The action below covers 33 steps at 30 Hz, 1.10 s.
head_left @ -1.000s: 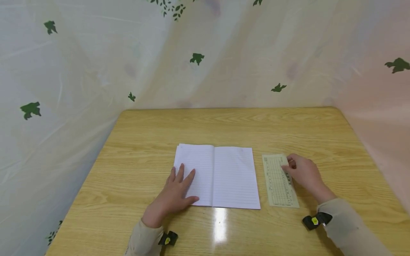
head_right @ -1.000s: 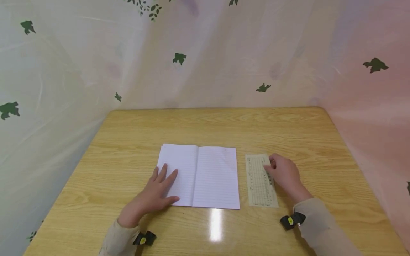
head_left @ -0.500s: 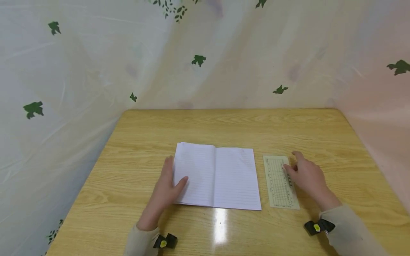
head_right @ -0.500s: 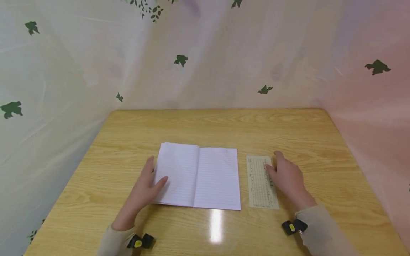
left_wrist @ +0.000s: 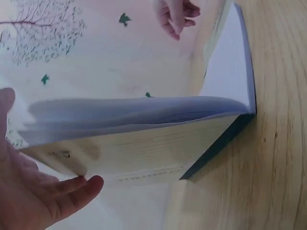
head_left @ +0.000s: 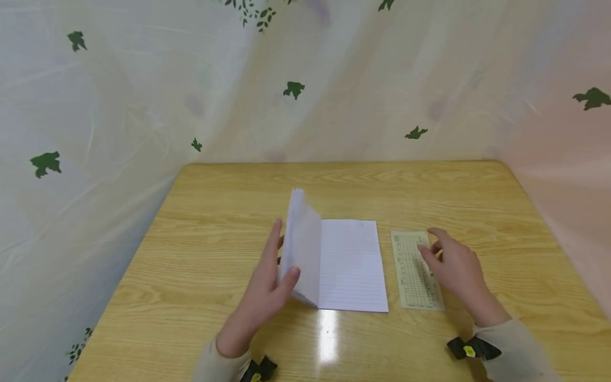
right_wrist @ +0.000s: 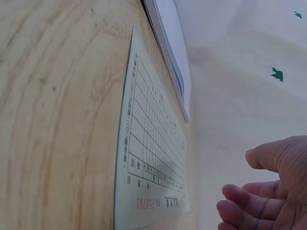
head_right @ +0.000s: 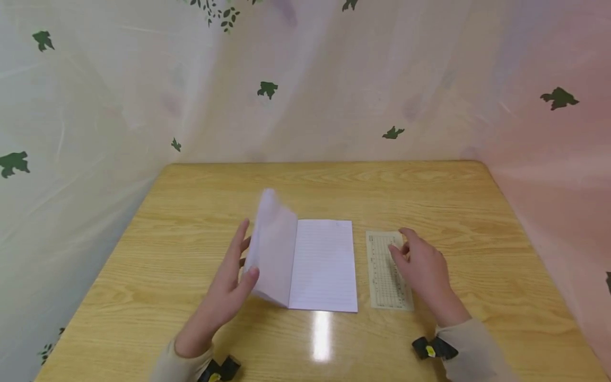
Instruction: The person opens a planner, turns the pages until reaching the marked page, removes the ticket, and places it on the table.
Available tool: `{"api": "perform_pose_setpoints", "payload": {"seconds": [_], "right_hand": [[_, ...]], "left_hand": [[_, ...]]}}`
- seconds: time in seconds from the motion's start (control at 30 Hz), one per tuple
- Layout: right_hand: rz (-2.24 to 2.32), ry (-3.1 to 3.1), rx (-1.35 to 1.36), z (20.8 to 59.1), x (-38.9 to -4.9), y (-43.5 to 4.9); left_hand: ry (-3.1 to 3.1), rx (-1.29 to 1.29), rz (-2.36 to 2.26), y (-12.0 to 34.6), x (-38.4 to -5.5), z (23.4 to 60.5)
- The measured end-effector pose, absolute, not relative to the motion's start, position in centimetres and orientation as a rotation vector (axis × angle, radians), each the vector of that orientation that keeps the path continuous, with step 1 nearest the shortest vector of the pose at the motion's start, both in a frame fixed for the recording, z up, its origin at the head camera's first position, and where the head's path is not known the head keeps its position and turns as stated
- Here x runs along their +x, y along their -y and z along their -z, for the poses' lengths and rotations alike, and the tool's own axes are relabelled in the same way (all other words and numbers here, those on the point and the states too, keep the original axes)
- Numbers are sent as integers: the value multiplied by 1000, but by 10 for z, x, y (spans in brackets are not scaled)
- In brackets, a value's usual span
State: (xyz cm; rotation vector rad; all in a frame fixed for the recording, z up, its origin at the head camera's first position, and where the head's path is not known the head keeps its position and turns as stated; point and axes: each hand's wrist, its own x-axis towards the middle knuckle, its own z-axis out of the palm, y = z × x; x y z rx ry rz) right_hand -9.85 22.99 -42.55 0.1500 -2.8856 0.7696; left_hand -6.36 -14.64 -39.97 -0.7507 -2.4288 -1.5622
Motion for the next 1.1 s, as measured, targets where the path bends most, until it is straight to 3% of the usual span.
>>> {"api": "perform_pose_setpoints", "payload": {"seconds": [0.17, 0.67, 1.1], "right_hand": [[-769, 2833, 160, 426, -95, -231], [-818, 2879, 111, 433, -88, -233], [-830, 2909, 107, 435, -85, -234]], "left_hand": [[2499, -980, 1331, 127, -58, 401], [2531, -1076, 1402, 109, -58, 405], [3067, -1200, 354, 100, -62, 432]]}}
